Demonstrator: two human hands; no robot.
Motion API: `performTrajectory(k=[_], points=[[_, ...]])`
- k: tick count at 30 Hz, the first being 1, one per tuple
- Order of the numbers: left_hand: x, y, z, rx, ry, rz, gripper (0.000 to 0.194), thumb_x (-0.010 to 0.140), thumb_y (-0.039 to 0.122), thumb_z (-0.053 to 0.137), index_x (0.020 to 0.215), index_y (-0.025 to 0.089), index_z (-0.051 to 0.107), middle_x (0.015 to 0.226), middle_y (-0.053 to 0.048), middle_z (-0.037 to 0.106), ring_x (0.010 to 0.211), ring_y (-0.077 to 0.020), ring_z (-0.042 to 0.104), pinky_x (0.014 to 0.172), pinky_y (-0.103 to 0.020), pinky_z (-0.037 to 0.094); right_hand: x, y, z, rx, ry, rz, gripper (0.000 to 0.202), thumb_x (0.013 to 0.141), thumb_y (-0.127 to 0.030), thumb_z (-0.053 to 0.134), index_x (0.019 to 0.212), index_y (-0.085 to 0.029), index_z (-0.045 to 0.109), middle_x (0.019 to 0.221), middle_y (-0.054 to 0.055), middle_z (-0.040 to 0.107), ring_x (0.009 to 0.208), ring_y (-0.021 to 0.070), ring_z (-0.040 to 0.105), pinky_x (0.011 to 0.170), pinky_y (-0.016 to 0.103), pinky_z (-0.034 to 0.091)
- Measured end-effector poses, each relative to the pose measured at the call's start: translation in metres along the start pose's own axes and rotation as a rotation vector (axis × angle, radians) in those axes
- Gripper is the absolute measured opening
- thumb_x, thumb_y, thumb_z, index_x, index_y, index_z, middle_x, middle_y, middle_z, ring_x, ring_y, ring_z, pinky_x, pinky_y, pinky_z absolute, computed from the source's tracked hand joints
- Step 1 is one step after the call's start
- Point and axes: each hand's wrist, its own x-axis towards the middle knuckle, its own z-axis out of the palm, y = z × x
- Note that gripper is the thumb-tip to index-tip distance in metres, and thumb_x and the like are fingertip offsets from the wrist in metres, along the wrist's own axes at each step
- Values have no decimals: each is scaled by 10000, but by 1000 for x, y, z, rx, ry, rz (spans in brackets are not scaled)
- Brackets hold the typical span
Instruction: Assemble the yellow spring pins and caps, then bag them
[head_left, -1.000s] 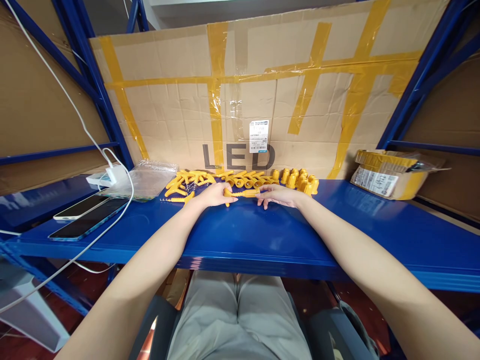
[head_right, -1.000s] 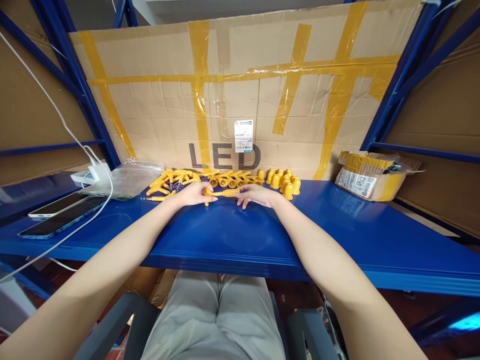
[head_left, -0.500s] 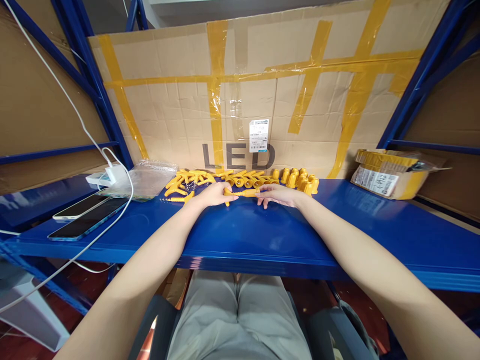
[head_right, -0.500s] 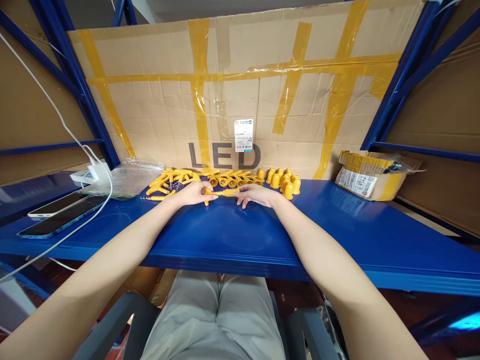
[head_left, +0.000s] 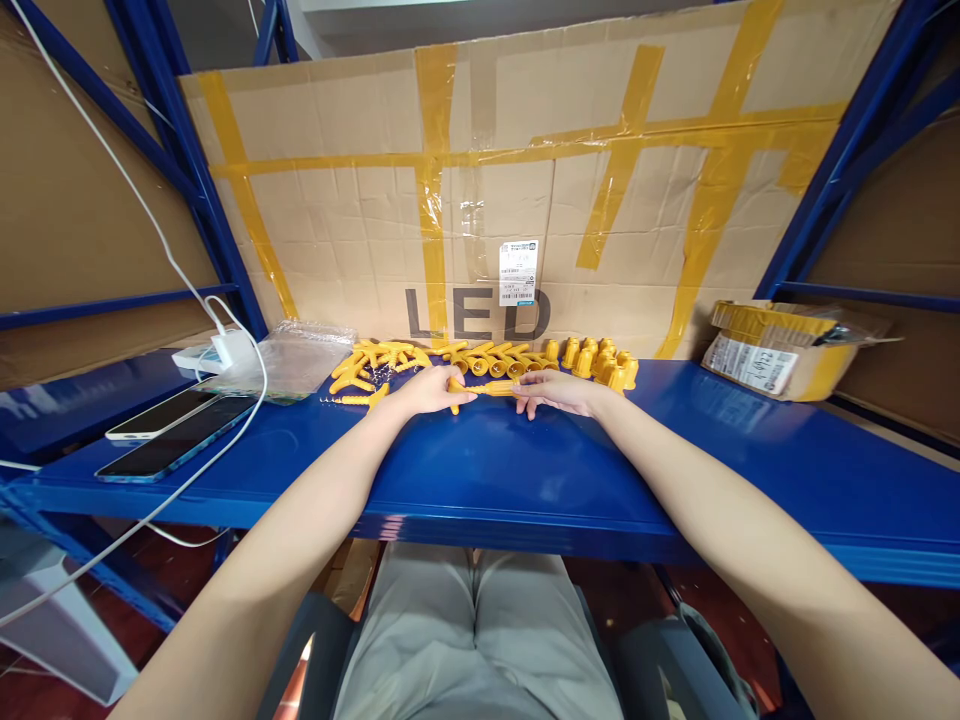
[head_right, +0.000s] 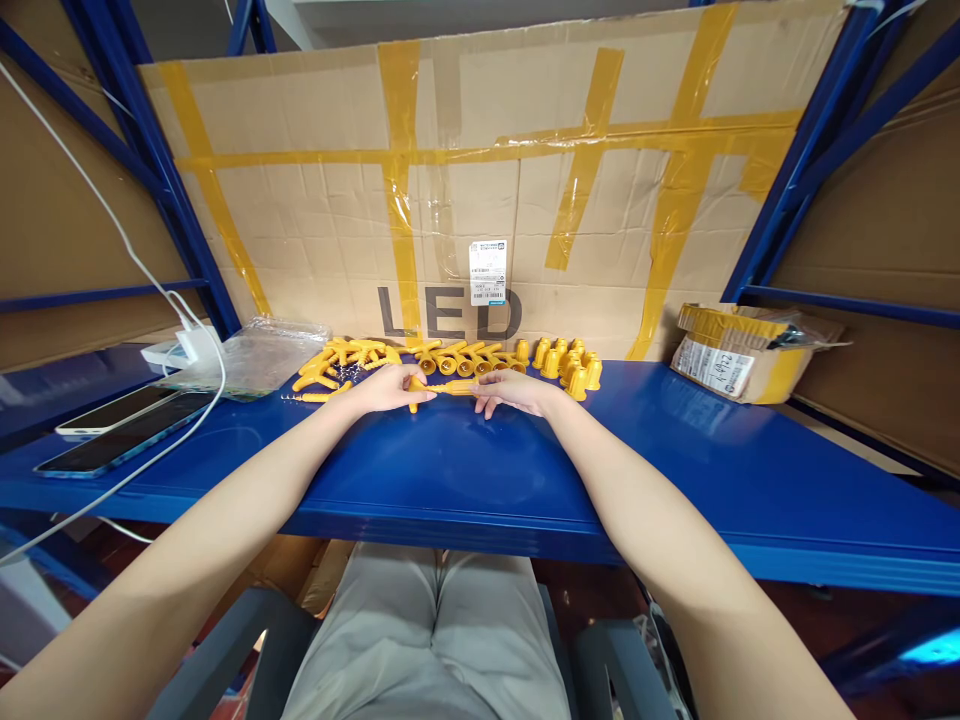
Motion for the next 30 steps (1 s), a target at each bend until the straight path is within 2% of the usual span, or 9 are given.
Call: performTrajectory(k=[12,17,21,23,25,28,30], points=[[-1,1,0,-45,-33,10,342,754,541,596,769,206,533,575,2,684,620,-179,622,598,-260,402,-1,-5,4,-63,50,54,360,890,-431,547,819,-84,611,621,74,662,493,109,610,510,195,523],[0,-1,2,-52,-15,36,329,753,526,604,745,206,528,574,6,674,583,-167,604,567,-253,385,-1,-8,6,-87,72,91,430,928,-464,458,801,-80,604,605,79,653,489,111,609,514,200,525],[0,-1,0,-20,10,33,330,727,521,625,725,198,553,584,2,656,577,-161,577,538,-248,357,0,-5,4,-55,54,83,398,930,-454,467,796,-97,582,623,77,654,507,107,612,517,197,530],[0,1,-1,-23,3,23,330,726,521,622,728,197,553,582,3,651,576,-159,570,537,-247,353,0,-3,1,-22,23,41,329,901,-414,547,865,-90,592,679,69,664,558,108,631,548,197,544],[-1,2,-2,-37,-9,18,331,725,521,622,736,197,552,587,3,653,572,-157,567,543,-247,356,-1,0,-2,-10,-1,6,319,829,-326,667,1027,-90,585,764,53,674,613,109,650,598,204,561],[-1,2,-2,-41,-5,16,336,718,522,630,736,195,556,591,3,653,567,-154,561,542,-247,357,-1,5,-6,-7,-18,-10,645,711,-197,773,1280,-148,474,891,36,673,684,117,665,681,235,578],[-1,1,-1,-41,0,15,341,719,528,629,728,195,557,581,3,647,557,-154,555,526,-247,348,-1,7,-8,10,-43,-27,758,672,-162,791,1340,-186,434,943,36,664,755,131,668,714,256,580]])
